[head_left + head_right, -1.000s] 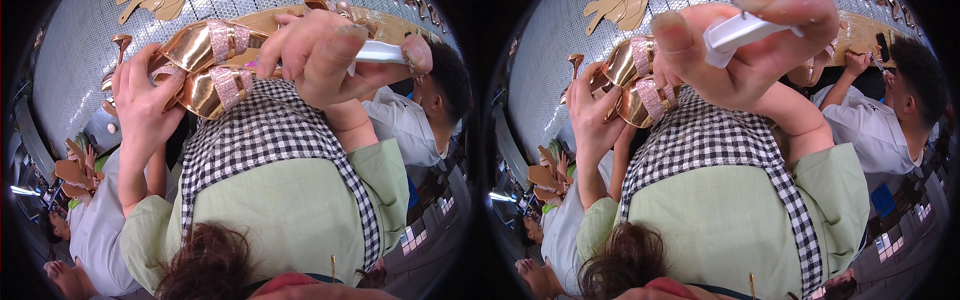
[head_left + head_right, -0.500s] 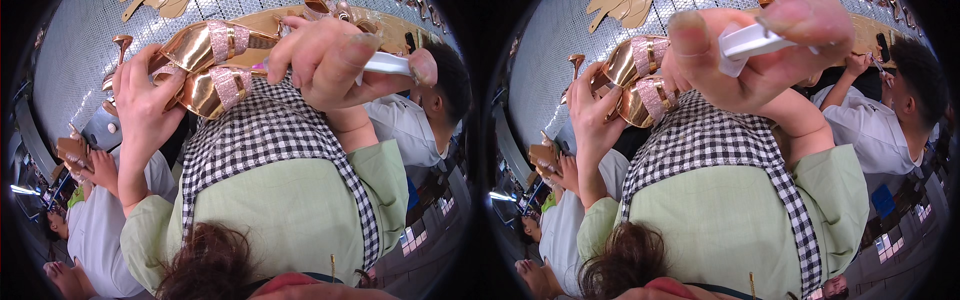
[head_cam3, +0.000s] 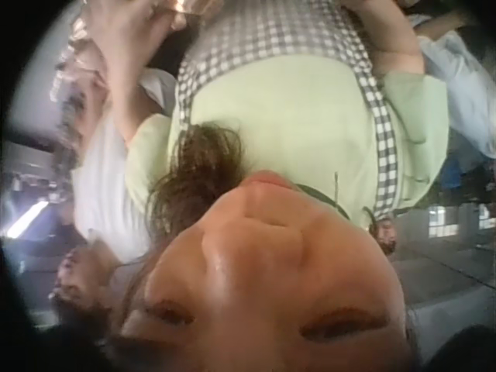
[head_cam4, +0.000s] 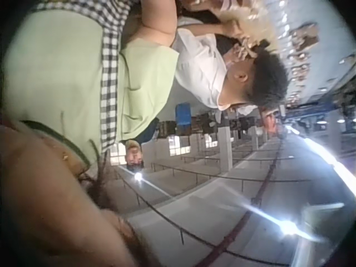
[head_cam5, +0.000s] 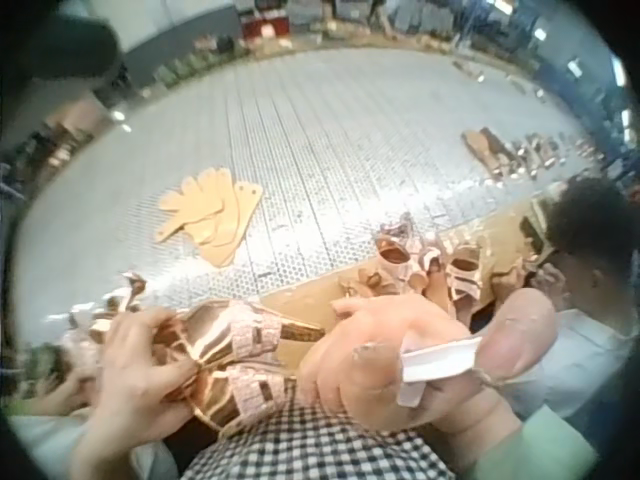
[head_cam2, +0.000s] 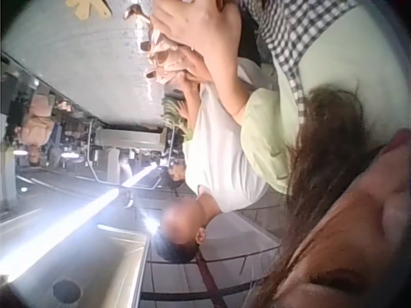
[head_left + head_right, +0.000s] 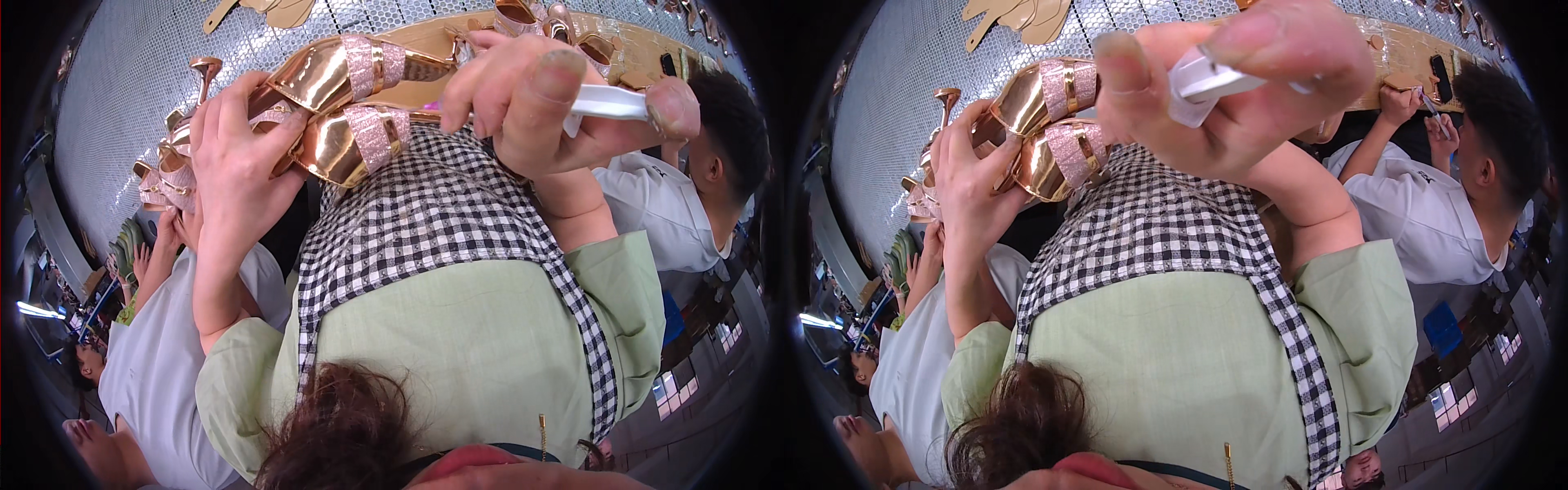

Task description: Applying adhesive to shoe components and assembling high-heeled sandals on a production line.

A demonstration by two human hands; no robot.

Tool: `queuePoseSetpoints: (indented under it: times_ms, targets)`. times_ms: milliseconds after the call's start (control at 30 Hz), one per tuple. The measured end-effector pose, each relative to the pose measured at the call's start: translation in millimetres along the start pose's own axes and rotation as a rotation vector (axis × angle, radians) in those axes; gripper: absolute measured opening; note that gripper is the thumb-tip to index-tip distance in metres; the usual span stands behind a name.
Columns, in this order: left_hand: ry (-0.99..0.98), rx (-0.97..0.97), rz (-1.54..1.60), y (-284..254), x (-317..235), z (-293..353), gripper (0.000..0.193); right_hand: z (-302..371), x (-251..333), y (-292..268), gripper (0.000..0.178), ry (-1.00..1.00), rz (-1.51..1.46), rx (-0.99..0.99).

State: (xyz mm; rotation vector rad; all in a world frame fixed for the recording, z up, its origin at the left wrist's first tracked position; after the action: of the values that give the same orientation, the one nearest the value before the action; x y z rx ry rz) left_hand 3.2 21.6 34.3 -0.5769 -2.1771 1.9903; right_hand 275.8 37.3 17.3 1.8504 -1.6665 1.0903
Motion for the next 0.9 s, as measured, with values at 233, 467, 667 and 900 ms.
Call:
queuePoseSetpoints:
  times_ms: [233, 467, 667, 900]
  targets:
    - [-0.391, 0.312, 0.707, 38.6, 32.0, -35.4, 0.049, -36.6, -0.2, -49.8, 0.073, -0.279, -0.128, -0.513]
    - [-1.1, 1.112, 1.567, 166.0, 15.5, -285.4, 0.033, -51.1, -19.8, -116.4, 0.027, -0.168, 0.201, -0.77]
    - [-0.925, 0.699, 1.094, 301.9, -40.2, -526.7, 0.044, -50.4, -68.1, -169.6, 0.046, 0.112, 0.282, -0.944]
    - [-0.521, 0.052, -0.418, 416.2, -57.1, -612.4, 0.062, -38.4, -108.5, -198.7, 0.054, 0.216, 0.321, -0.899]
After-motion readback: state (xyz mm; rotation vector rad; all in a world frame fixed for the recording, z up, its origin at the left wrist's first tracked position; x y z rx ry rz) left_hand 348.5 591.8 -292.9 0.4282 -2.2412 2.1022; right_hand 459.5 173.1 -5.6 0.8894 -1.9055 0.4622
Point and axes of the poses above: each hand's wrist, its own z-axis away from the middle knuckle, its own y-axis out of the palm, x = y × z, the point moved 1 cm from there along -z, towards the middle knuckle, and after that the axes turned 13 degrees about -y, right-handed, at the moved point
